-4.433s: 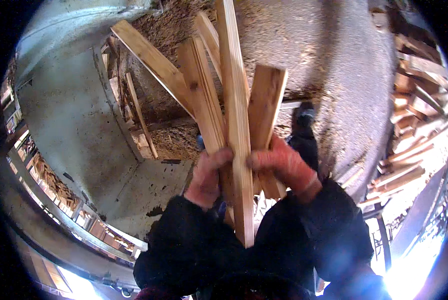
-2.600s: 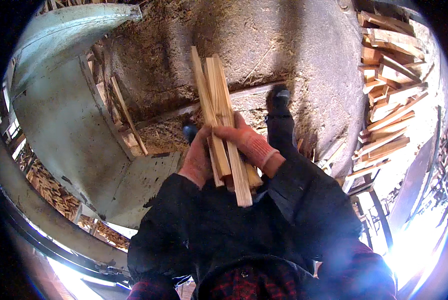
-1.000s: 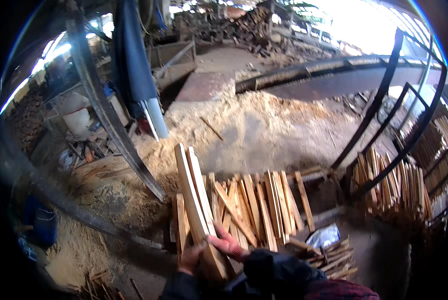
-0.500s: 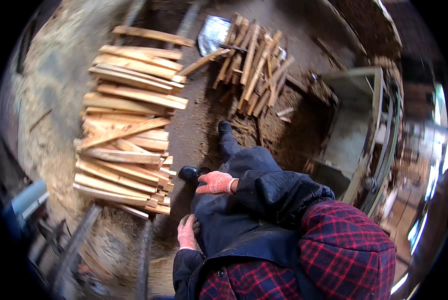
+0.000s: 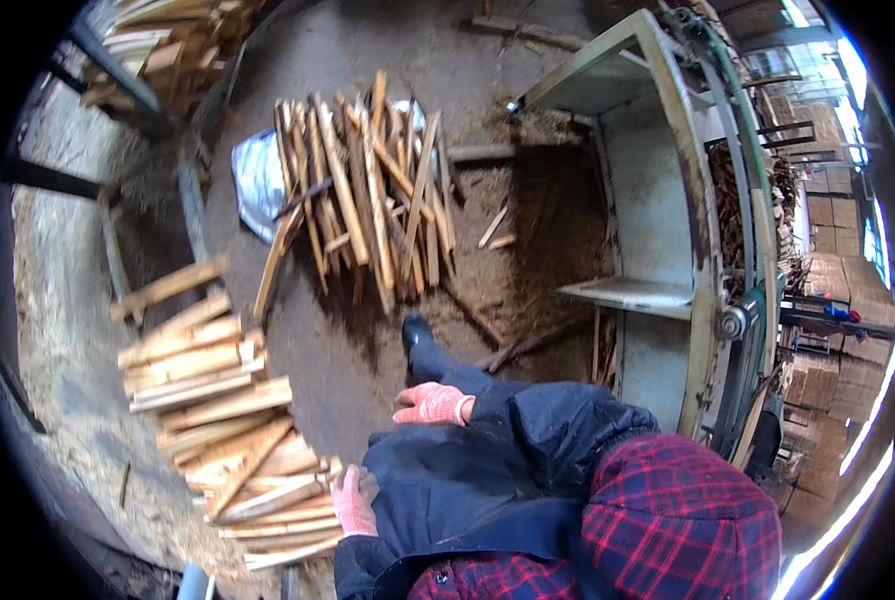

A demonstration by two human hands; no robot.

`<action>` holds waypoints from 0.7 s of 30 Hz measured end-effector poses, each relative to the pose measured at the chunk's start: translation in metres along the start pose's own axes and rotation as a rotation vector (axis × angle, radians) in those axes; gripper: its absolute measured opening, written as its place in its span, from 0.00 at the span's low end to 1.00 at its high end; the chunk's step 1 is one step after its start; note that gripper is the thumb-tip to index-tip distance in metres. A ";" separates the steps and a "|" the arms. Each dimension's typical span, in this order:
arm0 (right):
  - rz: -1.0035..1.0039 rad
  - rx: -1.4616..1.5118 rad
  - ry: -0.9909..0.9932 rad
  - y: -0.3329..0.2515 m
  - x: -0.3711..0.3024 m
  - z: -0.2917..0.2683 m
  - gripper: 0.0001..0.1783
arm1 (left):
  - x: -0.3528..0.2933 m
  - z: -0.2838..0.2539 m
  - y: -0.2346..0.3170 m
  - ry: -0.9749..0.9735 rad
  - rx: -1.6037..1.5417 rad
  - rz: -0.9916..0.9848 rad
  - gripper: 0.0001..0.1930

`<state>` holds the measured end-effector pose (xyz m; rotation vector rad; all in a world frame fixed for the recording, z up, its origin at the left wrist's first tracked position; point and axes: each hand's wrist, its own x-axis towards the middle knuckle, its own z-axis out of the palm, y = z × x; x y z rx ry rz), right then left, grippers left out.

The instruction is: The person gathers loose wooden planks and sticks from a pile on the floor, bundles them by hand, and stacks them onto a larger organized pile. The person repeatedly picks up wood, adjusts the bundles, and places them in a designated area.

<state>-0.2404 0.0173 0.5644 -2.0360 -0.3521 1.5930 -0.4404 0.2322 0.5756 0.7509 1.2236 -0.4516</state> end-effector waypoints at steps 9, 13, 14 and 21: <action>0.119 0.216 0.444 0.043 0.007 -0.152 0.35 | 0.037 0.131 0.113 -0.056 0.115 0.099 0.23; 0.155 0.359 0.447 0.029 0.040 -0.145 0.34 | 0.078 0.146 0.156 -0.086 0.387 -0.015 0.25; 0.213 0.432 0.457 0.020 0.049 -0.138 0.34 | 0.088 0.146 0.164 -0.074 0.418 -0.027 0.25; 0.139 0.511 0.315 -0.016 0.074 -0.121 0.34 | 0.119 0.155 0.204 -0.111 0.675 -0.043 0.27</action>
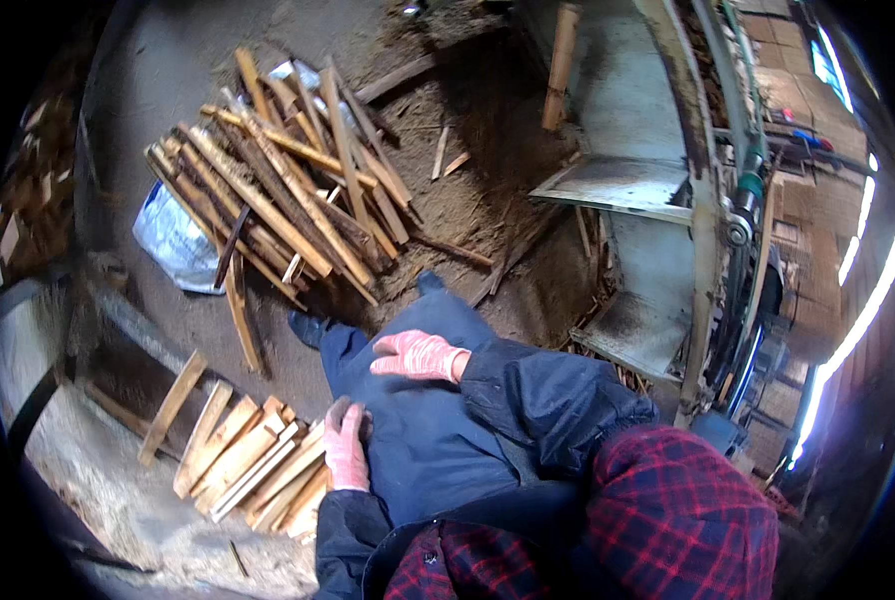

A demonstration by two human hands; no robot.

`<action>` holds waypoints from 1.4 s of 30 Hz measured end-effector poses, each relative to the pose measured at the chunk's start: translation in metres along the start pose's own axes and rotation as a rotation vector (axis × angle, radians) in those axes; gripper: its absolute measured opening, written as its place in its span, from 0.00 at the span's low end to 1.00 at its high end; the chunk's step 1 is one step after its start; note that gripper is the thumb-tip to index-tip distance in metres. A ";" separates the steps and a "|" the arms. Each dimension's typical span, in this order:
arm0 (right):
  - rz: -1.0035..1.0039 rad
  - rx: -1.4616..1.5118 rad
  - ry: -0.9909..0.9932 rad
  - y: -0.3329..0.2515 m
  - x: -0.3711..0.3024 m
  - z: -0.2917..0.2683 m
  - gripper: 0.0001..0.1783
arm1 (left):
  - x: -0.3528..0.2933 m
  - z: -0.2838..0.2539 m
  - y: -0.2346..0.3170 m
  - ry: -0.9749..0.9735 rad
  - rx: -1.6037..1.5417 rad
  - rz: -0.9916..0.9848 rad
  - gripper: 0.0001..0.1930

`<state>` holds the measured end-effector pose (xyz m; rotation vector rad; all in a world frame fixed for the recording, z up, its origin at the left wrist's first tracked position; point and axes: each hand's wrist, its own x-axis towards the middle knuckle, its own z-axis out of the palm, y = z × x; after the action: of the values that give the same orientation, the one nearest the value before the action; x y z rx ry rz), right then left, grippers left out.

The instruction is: The person gathers loose wooden planks and sticks from a pile on the floor, bundles them by hand, and stacks them onto a larger organized pile. The person repeatedly picks up wood, adjusts the bundles, and places them in a designated area.

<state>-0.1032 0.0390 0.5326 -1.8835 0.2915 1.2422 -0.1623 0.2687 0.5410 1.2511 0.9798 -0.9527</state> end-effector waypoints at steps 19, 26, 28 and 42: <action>0.059 -0.133 0.287 0.163 0.284 -0.309 0.39 | 0.199 0.010 0.116 0.594 0.783 0.065 0.45; 0.042 -0.266 0.375 0.174 0.415 -0.372 0.41 | 0.327 -0.042 0.144 0.706 0.907 0.045 0.43; 0.060 -0.249 0.502 0.171 0.439 -0.365 0.44 | 0.365 -0.061 0.145 0.696 0.870 -0.099 0.40; 0.106 0.309 0.201 0.083 0.436 -0.300 0.15 | 0.380 -0.111 0.106 0.058 0.250 0.259 0.15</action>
<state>0.2521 -0.1315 0.1689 -1.7410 0.6604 1.0103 0.0471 0.3733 0.2042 1.5813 0.7353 -0.8561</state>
